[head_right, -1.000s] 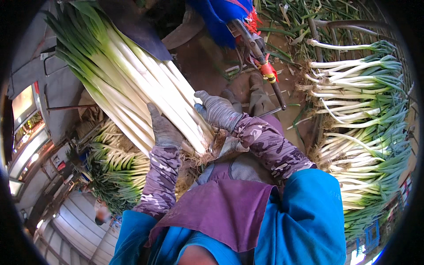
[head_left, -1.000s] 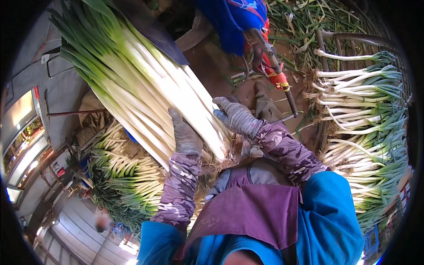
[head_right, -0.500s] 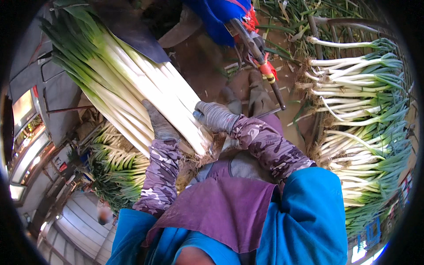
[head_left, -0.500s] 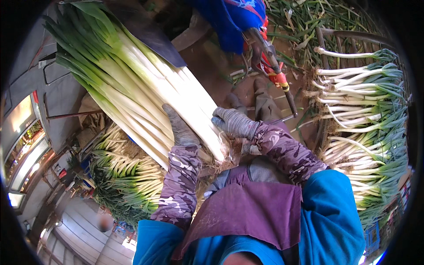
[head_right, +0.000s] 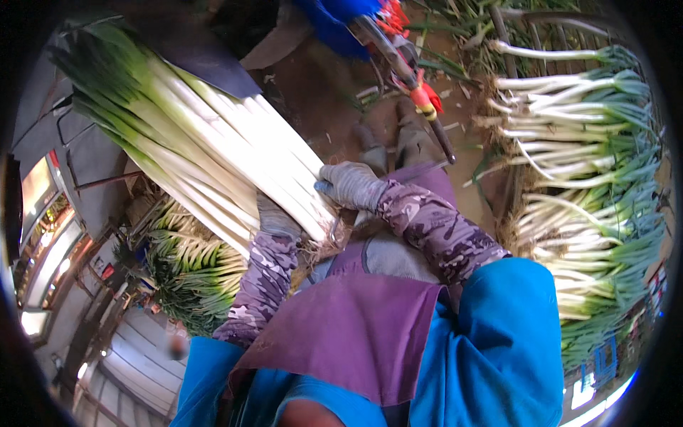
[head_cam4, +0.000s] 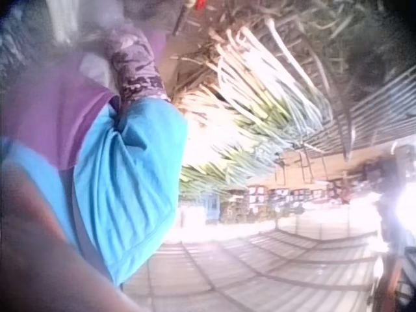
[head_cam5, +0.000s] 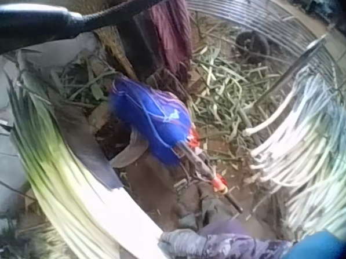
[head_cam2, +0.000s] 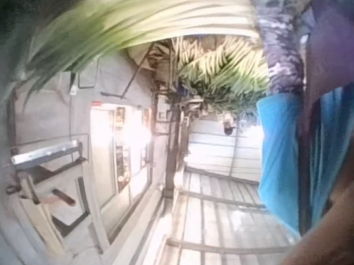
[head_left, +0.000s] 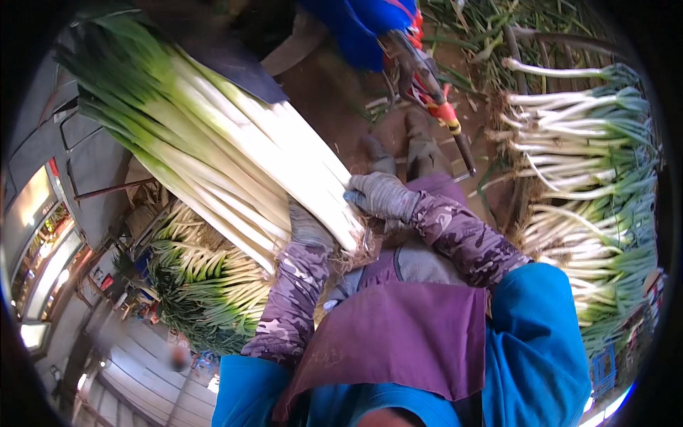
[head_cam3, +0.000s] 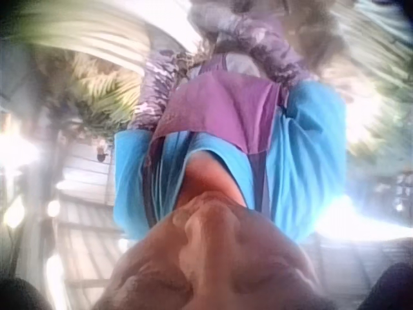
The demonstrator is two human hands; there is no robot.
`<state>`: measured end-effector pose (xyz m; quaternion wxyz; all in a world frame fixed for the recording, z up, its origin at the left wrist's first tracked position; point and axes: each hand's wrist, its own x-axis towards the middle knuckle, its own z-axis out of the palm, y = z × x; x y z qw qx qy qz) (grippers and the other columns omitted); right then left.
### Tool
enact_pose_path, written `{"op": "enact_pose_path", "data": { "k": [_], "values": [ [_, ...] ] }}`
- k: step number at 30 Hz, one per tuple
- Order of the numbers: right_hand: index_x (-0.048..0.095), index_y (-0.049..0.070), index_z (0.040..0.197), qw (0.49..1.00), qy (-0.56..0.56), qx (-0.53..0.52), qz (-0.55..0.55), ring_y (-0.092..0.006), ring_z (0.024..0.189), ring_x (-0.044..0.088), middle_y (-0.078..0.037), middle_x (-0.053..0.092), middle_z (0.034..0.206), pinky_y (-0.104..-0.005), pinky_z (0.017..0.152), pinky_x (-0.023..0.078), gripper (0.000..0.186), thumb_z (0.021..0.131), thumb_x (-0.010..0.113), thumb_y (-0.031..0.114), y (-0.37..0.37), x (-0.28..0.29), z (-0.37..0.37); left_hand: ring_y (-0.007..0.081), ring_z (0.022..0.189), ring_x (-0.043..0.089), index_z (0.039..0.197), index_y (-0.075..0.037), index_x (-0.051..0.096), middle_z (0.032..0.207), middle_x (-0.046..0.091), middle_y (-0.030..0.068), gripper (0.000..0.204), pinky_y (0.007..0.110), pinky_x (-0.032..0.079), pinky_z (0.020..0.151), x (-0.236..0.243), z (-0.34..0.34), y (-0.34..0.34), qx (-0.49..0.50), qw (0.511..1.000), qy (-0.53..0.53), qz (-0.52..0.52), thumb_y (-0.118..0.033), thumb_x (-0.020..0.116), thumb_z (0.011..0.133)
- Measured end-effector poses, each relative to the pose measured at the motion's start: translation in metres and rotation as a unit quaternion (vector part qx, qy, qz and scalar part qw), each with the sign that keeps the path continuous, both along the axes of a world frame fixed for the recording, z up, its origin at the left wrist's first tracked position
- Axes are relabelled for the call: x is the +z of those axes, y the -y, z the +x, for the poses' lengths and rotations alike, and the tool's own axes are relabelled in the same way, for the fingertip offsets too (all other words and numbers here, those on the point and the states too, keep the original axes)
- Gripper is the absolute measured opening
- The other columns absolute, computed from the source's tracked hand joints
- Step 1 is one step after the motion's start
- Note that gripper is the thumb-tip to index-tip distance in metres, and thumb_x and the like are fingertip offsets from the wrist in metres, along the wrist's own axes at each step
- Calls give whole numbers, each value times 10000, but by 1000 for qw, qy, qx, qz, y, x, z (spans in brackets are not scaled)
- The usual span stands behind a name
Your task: The person sorts leeks by hand by selecting individual leeks from a large pile and placing them into a separate organized stack on a metal rack.
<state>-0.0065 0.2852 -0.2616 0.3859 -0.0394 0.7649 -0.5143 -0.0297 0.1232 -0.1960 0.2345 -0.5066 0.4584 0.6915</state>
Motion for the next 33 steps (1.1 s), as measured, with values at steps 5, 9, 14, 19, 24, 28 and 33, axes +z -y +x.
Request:
{"op": "enact_pose_path", "data": {
  "k": [5,9,14,19,24,28,33],
  "values": [
    [661,102,1012,999,-10,-36,13,-365,897,679,-186,694,930,-458,796,522,361,938,596,450,-15,7,-22,312,1168,571,1369,-93,493,1295,587,133,654,433,479,1018,-13,7,8,-6,989,-81,122,-605,442,966],
    [616,67,1074,972,-129,-173,-94,-226,735,639,-139,645,819,-364,702,512,228,953,651,257,-15,42,-92,280,1082,603,1332,-88,518,1208,626,109,679,410,511,964,4,4,3,-21,991,-72,112,-637,518,931],
    [622,87,1182,931,-347,-114,12,-344,908,685,-171,700,950,-434,802,541,354,892,667,285,12,72,-177,243,994,616,1310,-50,512,1116,623,128,824,400,538,859,36,-6,-13,-53,985,-126,109,-726,588,845],
    [652,84,1084,925,-355,25,129,-385,836,652,-187,681,933,-435,729,539,253,886,659,241,13,76,-212,208,949,620,1296,-24,518,1074,622,101,726,334,526,829,-5,13,2,-149,984,-87,-37,-547,735,841],
    [658,99,1123,894,-204,-393,67,-320,888,706,-177,713,959,-395,783,559,263,904,637,242,-88,29,-234,170,945,582,1374,-11,429,1116,598,84,610,318,510,811,3,6,1,-229,962,-146,-22,-366,675,943],
    [543,38,1342,828,-425,-266,252,-381,1083,628,-212,655,1175,-441,968,491,598,825,733,271,-69,55,-223,162,903,587,1403,-24,381,1081,617,100,631,298,509,788,-26,14,5,-299,935,-167,-92,-337,675,941],
    [535,49,1332,768,-605,-141,156,-387,1346,423,-152,568,1329,-479,1104,363,529,854,683,221,54,134,-258,137,840,588,1486,-49,286,969,626,63,663,288,513,697,-33,16,-8,-235,943,-227,-62,-202,659,959]
  ]
}}
